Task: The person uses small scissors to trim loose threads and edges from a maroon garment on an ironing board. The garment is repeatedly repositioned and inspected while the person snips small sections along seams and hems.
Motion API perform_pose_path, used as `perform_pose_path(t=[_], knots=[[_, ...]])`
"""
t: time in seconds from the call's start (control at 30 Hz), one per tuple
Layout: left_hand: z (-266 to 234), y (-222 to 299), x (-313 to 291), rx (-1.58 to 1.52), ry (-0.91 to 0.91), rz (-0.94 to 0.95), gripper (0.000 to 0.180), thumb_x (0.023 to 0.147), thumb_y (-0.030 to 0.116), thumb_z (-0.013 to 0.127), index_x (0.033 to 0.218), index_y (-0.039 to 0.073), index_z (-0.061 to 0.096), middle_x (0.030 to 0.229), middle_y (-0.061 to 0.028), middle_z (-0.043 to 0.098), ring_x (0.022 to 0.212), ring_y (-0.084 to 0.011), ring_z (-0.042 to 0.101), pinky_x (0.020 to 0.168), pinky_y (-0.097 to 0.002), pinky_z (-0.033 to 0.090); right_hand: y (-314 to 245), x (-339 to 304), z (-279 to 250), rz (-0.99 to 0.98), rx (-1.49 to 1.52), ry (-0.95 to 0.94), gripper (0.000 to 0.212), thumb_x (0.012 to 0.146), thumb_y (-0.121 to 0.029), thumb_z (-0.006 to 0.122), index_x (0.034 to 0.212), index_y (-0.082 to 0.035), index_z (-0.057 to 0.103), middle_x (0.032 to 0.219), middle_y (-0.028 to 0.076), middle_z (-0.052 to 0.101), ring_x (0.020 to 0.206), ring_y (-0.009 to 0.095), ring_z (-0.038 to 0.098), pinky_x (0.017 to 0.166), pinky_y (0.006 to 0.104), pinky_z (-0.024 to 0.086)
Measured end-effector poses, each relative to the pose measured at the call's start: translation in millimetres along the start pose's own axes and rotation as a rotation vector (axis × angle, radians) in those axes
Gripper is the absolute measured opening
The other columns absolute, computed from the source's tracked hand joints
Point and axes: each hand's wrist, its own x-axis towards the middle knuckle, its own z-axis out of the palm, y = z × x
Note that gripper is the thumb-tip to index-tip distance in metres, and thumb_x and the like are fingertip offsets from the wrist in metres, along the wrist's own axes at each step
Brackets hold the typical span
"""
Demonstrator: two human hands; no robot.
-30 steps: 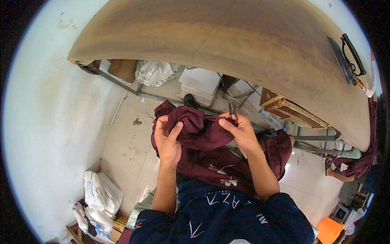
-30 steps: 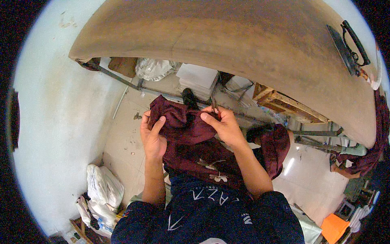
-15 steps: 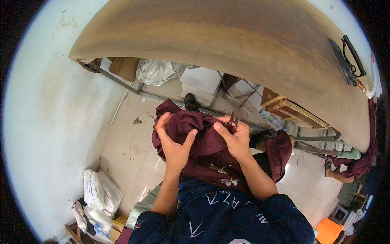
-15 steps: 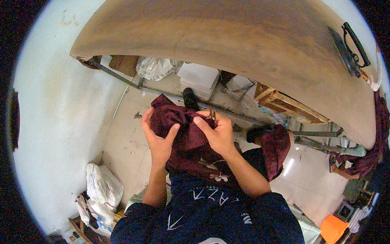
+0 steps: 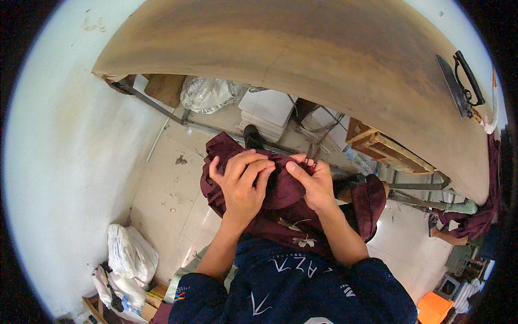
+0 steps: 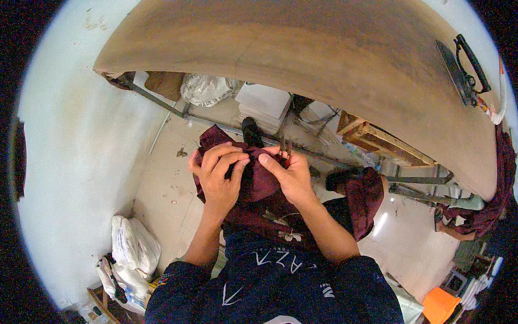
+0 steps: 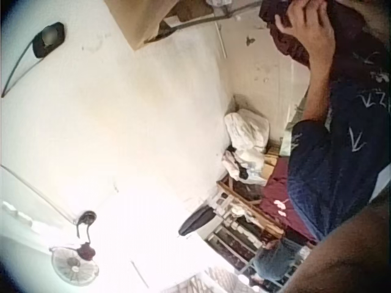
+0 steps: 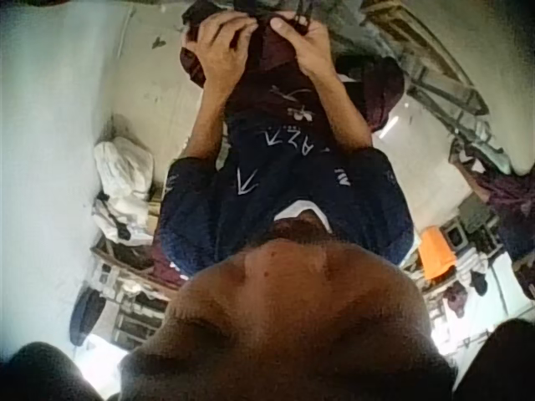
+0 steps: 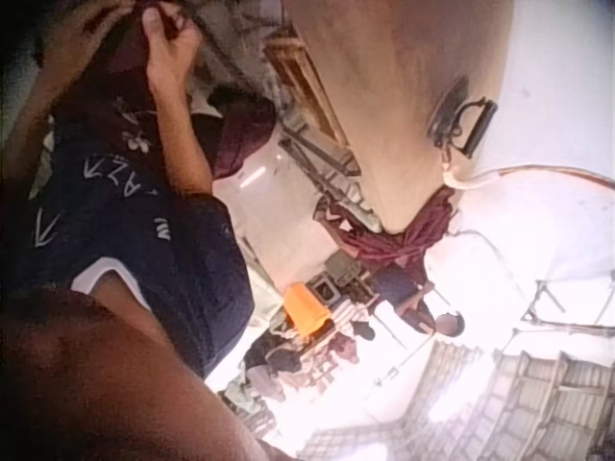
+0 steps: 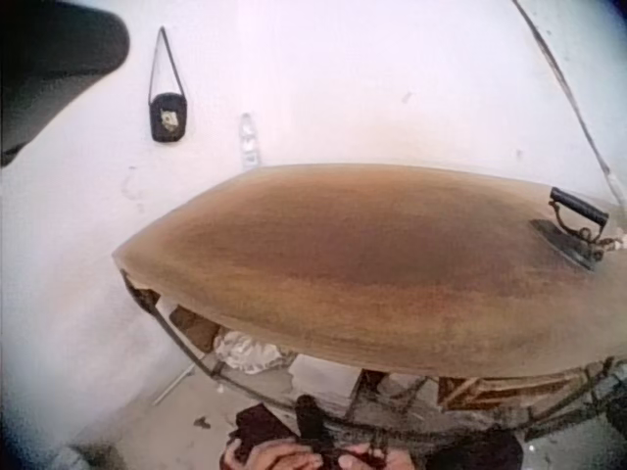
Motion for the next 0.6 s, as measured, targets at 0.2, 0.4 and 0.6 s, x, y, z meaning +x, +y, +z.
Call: perform_pose_path(t=[0.2, 0.4, 0.6], knots=[[-12, -14, 7, -0.782, 0.124, -0.340, 0.006, 0.098, 0.006, 0.060, 0.101, 0.002, 0.057, 0.092, -0.0108, 0.072, 0.087, -0.0204, 0.071, 0.104, -0.0486, 0.044, -1, 8, -15, 0.110, 0.169, 0.002, 0.015, 0.092, -0.012, 0.070, 0.102, 0.000, 0.071, 0.089, 0.000, 0.070, 0.077, 0.008, 0.062, 0.073, 0.0256, 0.052], [-69, -110, 40, -0.174, 0.463, -0.601, 0.016, 0.102, 0.015, 0.052, 0.104, 0.001, 0.061, 0.098, -0.0149, 0.071, 0.082, -0.0213, 0.069, 0.080, -0.0339, 0.052, -8, 4, -17, 0.126, 0.220, -0.040, 0.016, 0.091, -0.012, 0.071, 0.102, -0.001, 0.071, 0.090, 0.001, 0.070, 0.079, 0.009, 0.063, 0.075, 0.0269, 0.052], [-88, -105, 25, 0.505, 0.227, -0.226, 0.061, 0.080, 0.008, 0.072, 0.138, 0.003, 0.053, 0.140, -0.0174, 0.055, 0.134, -0.0329, 0.047, 0.111, -0.0426, 0.037, -10, -1, -9, -0.291, -0.399, -0.143, 0.016, 0.083, -0.005, 0.077, 0.099, -0.003, 0.072, 0.089, 0.003, 0.067, 0.079, 0.012, 0.061, 0.073, 0.0265, 0.048]])
